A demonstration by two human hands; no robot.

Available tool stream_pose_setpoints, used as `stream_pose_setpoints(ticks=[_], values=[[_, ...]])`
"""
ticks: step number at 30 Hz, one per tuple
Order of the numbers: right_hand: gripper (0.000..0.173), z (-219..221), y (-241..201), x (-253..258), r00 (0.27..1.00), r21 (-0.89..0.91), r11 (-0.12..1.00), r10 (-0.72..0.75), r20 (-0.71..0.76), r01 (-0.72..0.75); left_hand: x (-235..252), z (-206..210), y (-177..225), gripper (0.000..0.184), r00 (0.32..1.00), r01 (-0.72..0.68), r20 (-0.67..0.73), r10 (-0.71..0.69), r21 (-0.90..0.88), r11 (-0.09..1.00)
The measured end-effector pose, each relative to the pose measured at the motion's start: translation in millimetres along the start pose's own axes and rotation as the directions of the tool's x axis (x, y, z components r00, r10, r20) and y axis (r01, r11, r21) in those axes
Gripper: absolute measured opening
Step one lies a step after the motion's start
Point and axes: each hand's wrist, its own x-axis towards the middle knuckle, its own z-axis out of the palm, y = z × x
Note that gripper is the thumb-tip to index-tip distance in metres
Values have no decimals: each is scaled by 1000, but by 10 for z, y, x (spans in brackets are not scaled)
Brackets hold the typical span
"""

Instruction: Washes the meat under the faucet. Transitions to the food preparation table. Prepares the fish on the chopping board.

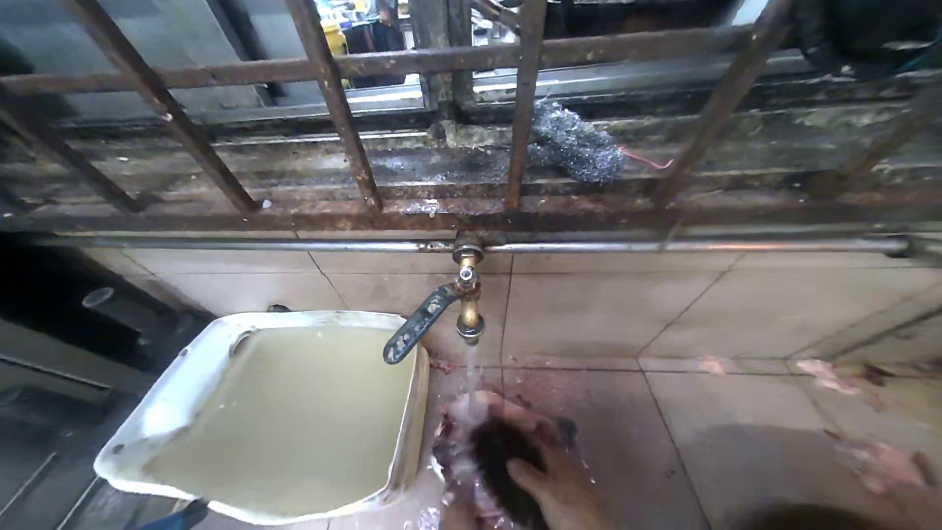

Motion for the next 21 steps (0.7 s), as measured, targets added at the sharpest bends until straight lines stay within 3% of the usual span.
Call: stream_pose_setpoints(ticks=[2, 4, 6, 9, 11, 13, 15, 17, 19, 21], values=[[51, 152, 217, 76, 997, -31, 997, 63, -38, -64, 78, -116, -213, 30, 999, 26, 32, -23, -87, 996], [52, -50, 337, 54, 974, -206, 963, 138, -179, -175, 303, -350, -402, 28, 995, 14, 101, 0, -140, 990], [57, -248, 330, -74, 943, -251, 938, 165, -290, -241, 333, -350, -448, 22, 997, 4, 76, 6, -132, 991], [56, -8, 260, -126, 985, -188, 980, 31, -168, -63, -3, -83, -322, 19, 998, 60, 16, -58, -179, 982], [57, 85, 337, -60, 987, -257, 959, 85, -140, -119, -47, -68, -353, 15, 997, 78, -4, -80, -213, 974], [57, -47, 426, -31, 944, -276, 931, 158, -291, -241, 9, -144, -312, 28, 997, 71, 41, -63, -241, 968], [59, -158, 475, -92, 906, -242, 936, 146, -396, -257, -106, -50, -246, 29, 996, 91, 9, -91, -229, 969], [59, -58, 429, -160, 952, -243, 962, 44, -302, -121, -164, 14, -302, 25, 994, 104, -7, -108, -213, 971], [59, 13, 452, -147, 974, -309, 938, 94, -204, -156, -191, 6, -394, 18, 995, 97, -4, -99, -193, 976], [57, -141, 608, -68, 925, -312, 911, 159, -344, -272, -135, -85, -405, 33, 996, 52, 80, -35, -220, 974]])
